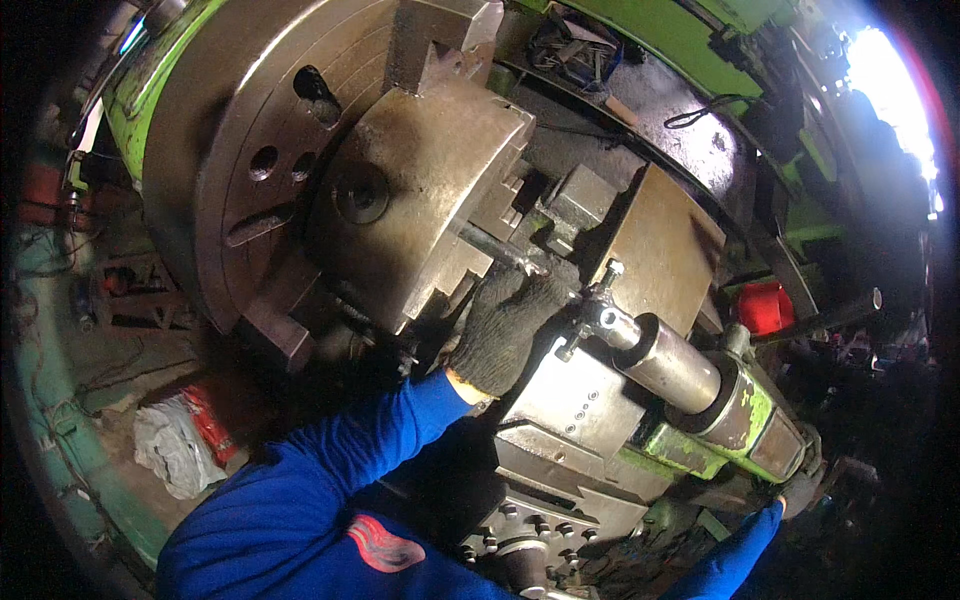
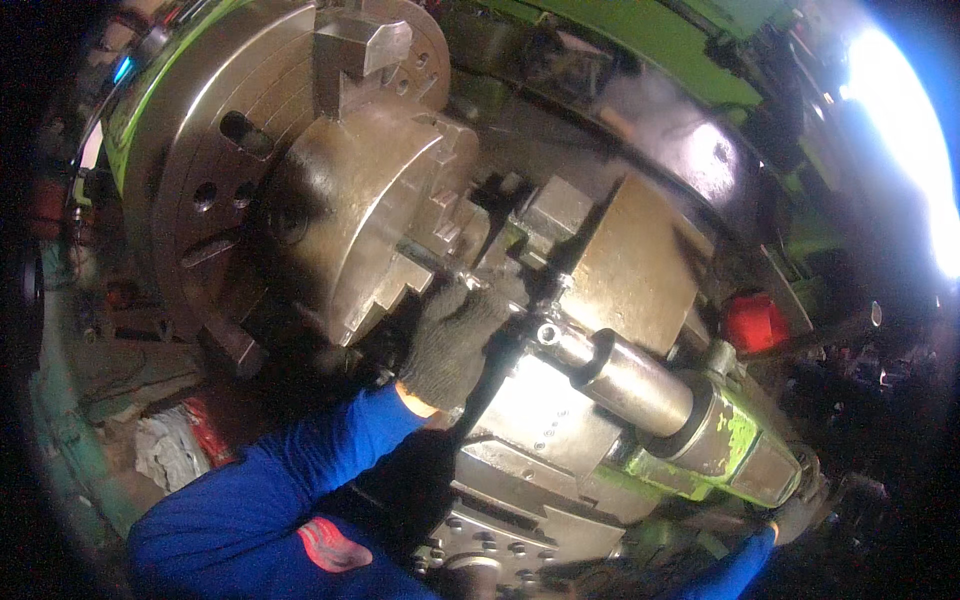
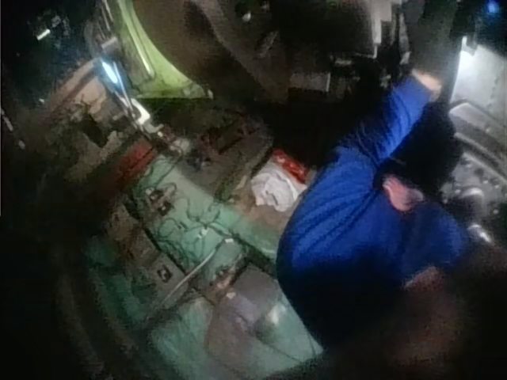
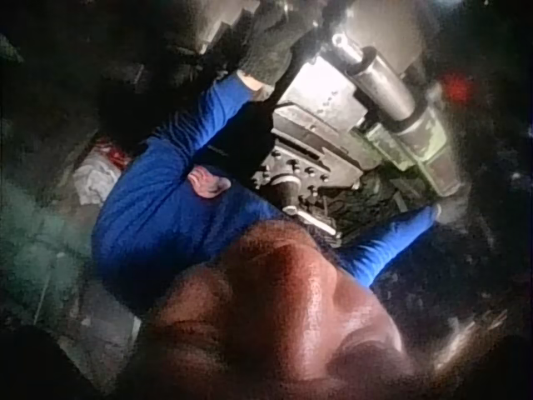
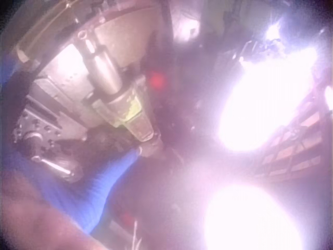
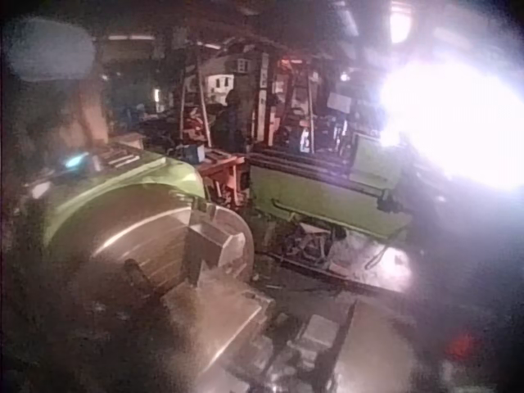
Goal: The person operates a metal lathe, adjusting the chuck and tool post while the workpiece rotates. They use both hands to manipulate the machine controls and tooling, maintaining close contact with the rotating assembly throughout the clip.
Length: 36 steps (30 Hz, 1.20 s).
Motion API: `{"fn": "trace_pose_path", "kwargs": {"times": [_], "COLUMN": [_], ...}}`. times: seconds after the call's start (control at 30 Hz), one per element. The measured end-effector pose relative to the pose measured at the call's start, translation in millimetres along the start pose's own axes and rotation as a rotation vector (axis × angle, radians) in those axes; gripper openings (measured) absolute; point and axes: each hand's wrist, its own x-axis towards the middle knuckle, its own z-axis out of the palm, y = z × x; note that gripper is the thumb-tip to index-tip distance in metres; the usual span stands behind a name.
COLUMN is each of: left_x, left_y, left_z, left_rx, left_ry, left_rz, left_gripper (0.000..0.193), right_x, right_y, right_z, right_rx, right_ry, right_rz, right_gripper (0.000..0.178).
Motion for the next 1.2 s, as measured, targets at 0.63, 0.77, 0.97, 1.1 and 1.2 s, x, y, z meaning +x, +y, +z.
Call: {"fn": "trace_pose_path", "kwargs": {"times": [0.63, 0.77, 0.97, 1.1, 1.2], "left_x": [5.5, -0.3, 3.5, 2.5, 0.4], "left_y": [5.6, 11.5, 3.0, 7.4, 11.7], "left_z": [7.8, 11.1, 4.6, 9.4, 11.0], "left_rx": [-0.119, -0.099, -0.036, -0.135, -0.072], "left_ry": [0.019, 0.032, 0.001, 0.039, 0.030], "left_rz": [-0.054, -0.047, 0.027, 0.022, -0.054], "left_gripper": [0.024, 0.028, 0.029, 0.028, 0.028], "right_x": [74.1, 64.1, 94.7, 103.4, 74.0], "right_y": [78.4, 74.9, 101.4, 120.0, 97.4], "right_z": [-21.0, -15.1, 4.2, 5.8, 21.7], "right_rx": [-0.478, -0.035, 0.098, 0.012, 0.004], "right_ry": [-0.241, -0.086, -0.204, -0.061, -0.145], "right_rz": [-0.245, -0.104, -0.077, -0.292, -0.115], "right_gripper": [0.053, 0.060, 0.056, 0.081, 0.062]}}
